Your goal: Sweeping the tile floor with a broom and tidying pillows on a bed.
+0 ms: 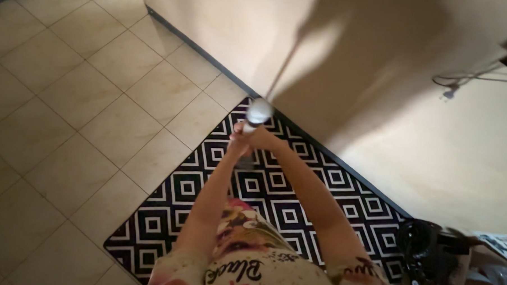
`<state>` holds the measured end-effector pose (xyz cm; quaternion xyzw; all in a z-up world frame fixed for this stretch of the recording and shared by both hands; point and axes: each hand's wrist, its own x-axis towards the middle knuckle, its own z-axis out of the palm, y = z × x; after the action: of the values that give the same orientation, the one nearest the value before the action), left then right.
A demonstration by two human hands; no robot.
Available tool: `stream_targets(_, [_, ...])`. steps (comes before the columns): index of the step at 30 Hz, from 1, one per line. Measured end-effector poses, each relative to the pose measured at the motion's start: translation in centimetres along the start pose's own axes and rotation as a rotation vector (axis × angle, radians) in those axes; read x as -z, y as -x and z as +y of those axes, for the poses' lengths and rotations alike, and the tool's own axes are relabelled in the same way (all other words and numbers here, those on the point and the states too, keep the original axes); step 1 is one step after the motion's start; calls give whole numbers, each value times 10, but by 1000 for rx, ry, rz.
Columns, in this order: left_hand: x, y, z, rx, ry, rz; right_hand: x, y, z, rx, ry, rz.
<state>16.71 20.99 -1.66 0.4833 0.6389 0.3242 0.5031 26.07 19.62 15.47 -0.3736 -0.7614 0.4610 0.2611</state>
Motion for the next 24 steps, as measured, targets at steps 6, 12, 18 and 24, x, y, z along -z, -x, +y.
stream_targets(6, [110, -3, -61, 10, -648, -16, -44, -42, 15, 39, -149, -157])
stream_targets(12, [179, 15, -68, 178, -554, 145, -82, -80, 19, 82, -297, -145])
stream_targets(18, [154, -52, -32, -101, -718, 261, 1, -107, -17, -55, -356, 83])
stream_targets(24, [81, -119, 88, -398, -420, 26, 108, -121, -75, 6, -332, 236])
